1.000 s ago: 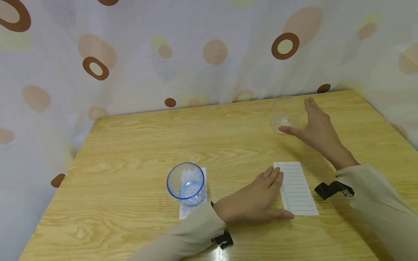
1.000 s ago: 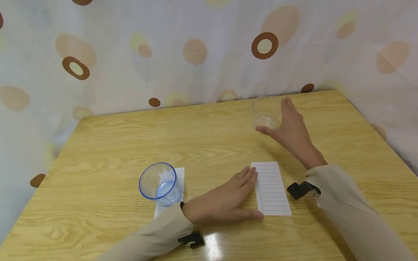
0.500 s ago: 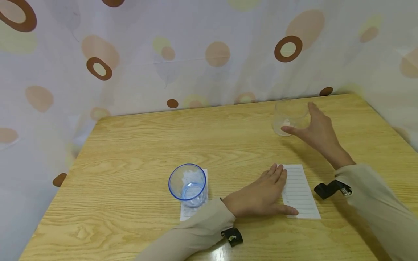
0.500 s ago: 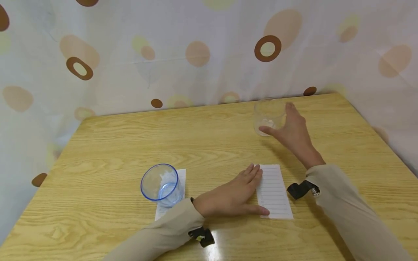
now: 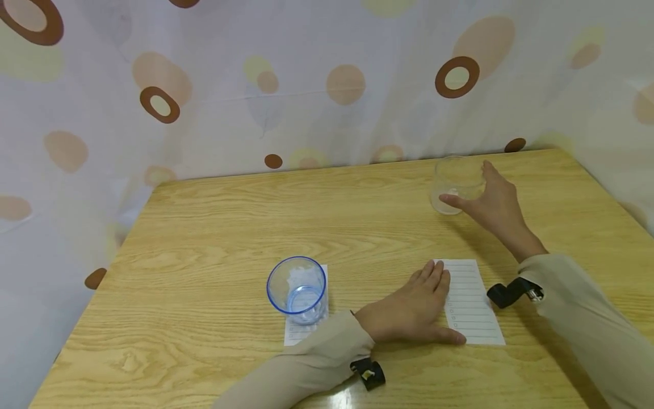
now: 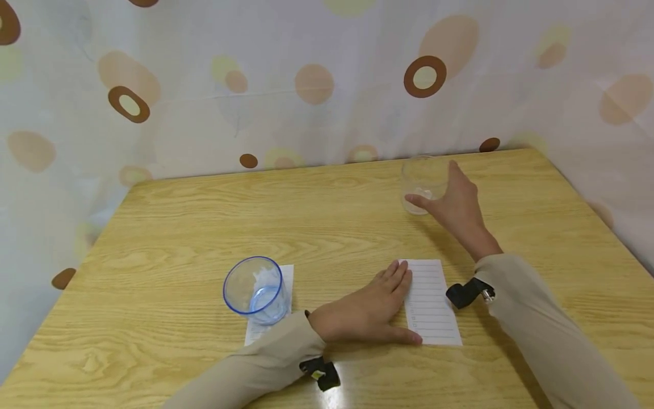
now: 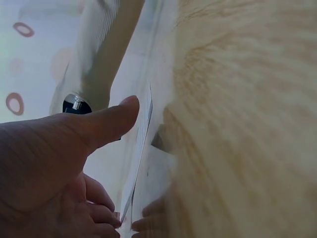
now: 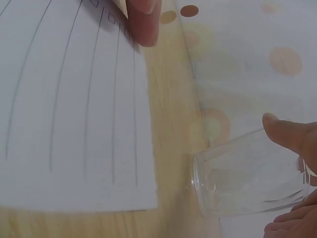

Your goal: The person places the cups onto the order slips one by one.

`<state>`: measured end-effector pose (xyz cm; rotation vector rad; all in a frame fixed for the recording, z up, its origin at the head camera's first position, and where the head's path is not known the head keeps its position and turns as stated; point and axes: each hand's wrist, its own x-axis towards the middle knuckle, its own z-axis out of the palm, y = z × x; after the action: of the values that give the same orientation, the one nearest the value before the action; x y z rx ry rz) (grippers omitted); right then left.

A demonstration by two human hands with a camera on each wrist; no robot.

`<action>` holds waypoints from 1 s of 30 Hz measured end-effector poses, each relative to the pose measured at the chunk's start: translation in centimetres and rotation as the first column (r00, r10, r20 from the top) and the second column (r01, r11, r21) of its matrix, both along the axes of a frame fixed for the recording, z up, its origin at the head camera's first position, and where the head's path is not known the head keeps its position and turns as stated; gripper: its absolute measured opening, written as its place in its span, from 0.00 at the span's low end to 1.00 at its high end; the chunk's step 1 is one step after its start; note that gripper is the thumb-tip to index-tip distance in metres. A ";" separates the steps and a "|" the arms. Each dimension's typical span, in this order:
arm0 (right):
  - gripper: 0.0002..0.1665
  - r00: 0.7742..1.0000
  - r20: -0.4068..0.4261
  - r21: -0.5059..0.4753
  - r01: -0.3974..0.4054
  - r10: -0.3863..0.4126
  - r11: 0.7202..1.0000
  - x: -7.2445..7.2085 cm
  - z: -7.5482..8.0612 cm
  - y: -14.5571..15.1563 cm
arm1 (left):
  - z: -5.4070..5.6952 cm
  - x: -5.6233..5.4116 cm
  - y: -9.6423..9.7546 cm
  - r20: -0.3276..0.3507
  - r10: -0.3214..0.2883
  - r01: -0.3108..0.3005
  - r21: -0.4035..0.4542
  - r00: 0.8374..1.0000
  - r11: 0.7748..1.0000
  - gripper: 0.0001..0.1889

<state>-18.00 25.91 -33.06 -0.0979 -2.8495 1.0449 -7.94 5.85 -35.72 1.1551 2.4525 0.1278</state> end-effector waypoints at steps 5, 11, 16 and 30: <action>0.70 0.999 -0.016 -0.029 0.027 -0.027 0.999 -0.1 -0.4 0.1 | -0.3 0.0 0.3 -0.052 0.009 -0.011 -0.032 0.999 0.999 0.55; 0.67 0.998 -0.039 -0.083 0.043 -0.046 0.996 0.1 -0.6 0.1 | -0.4 0.1 0.5 -0.073 0.013 -0.016 -0.044 0.997 0.999 0.55; 0.65 0.997 -0.044 -0.103 0.054 -0.059 0.993 0.1 -0.8 0.2 | -0.5 0.2 0.6 -0.083 0.015 -0.020 -0.055 0.996 0.998 0.55; 0.62 0.996 -0.077 -0.126 0.042 -0.052 0.991 1.2 -0.6 0.4 | -0.7 0.2 0.6 -0.093 0.029 -0.036 -0.079 0.995 0.996 0.55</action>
<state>-16.77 26.35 -33.62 -0.1300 -2.6962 1.1884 -7.71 6.43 -36.43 1.1101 2.5320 -0.0143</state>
